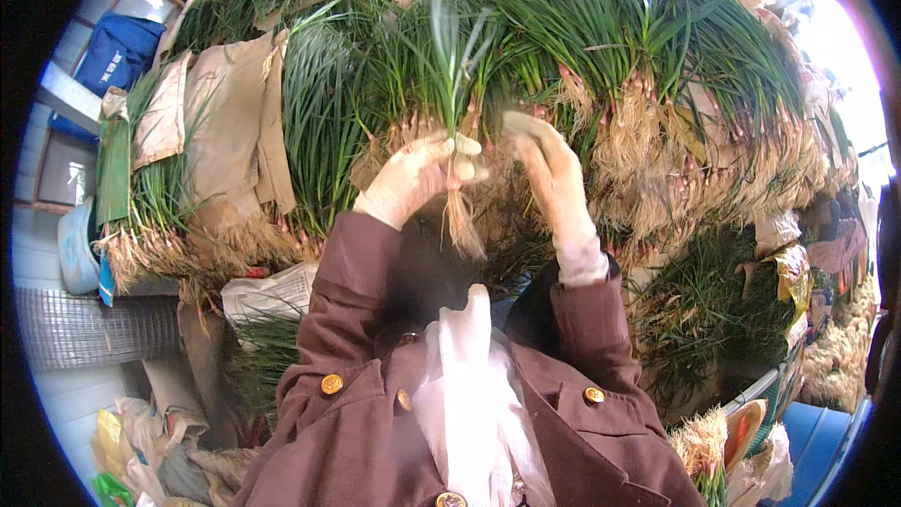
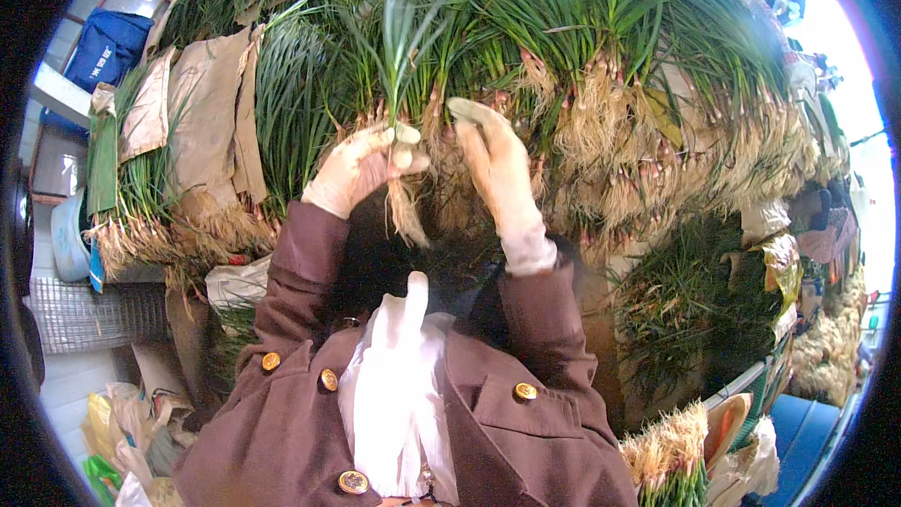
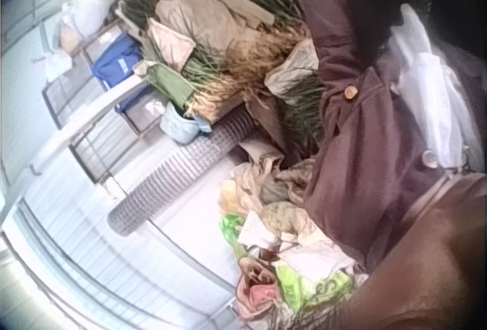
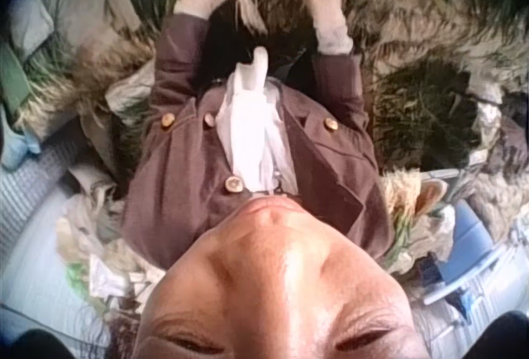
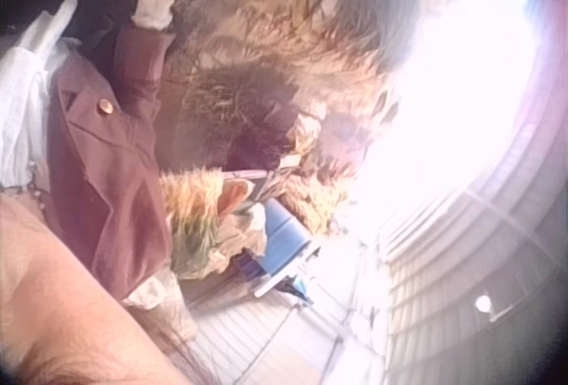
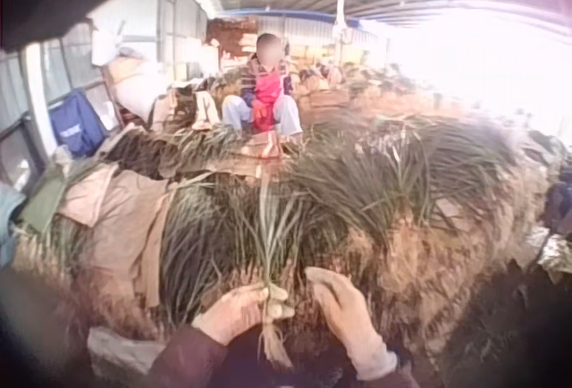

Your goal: The person sits on the floor and cleans bundles of green onions by hand, removing roots and outer layers. The cleaned onions are placed into a pile on the floor.

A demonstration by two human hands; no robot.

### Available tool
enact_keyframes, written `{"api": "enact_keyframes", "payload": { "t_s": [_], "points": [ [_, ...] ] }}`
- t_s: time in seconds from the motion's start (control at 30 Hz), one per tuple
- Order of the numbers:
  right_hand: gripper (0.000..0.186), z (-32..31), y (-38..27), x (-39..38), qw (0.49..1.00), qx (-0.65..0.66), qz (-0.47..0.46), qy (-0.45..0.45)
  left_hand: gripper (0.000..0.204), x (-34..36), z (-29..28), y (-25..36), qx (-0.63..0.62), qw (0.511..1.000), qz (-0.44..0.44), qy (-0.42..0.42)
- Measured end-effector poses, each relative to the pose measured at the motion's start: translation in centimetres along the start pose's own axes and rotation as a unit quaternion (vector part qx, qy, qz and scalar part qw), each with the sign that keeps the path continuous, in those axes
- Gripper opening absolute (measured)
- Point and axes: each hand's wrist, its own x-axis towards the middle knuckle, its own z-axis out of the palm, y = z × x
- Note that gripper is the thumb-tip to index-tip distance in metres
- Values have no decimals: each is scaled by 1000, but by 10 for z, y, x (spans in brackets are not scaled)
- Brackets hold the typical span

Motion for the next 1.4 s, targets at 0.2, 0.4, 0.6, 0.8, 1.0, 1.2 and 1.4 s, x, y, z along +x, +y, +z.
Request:
{"api": "enact_keyframes", "payload": {
  "t_s": [0.2, 0.4, 0.6, 0.8, 1.0, 1.2, 1.4],
  "points": [
    [20, 36, -2, 12, 892, 397, 184, -118, 28, -12, 9, -22, -85, 995, -7, -52],
    [23, 68, 12, 0, 986, 60, 115, 102, 26, -13, 4, -52, -75, 994, 33, 66],
    [23, 77, 16, -16, 976, -29, 101, 191, 26, -17, 21, -74, 157, 956, 54, 242],
    [18, 77, 12, -22, 973, 22, 168, 156, 18, -18, 31, -94, -16, 966, 91, 241],
    [25, 39, 55, -9, 903, 384, 156, 115, 23, -36, 16, -84, -106, 949, 147, 257],
    [44, 22, 86, 26, 829, -361, 159, -396, 34, -53, -14, -15, -38, 933, 205, 294],
    [37, 54, 106, 100, 890, -425, 158, -55, 29, -23, -32, -14, 73, 939, 73, 328]
  ]
}}
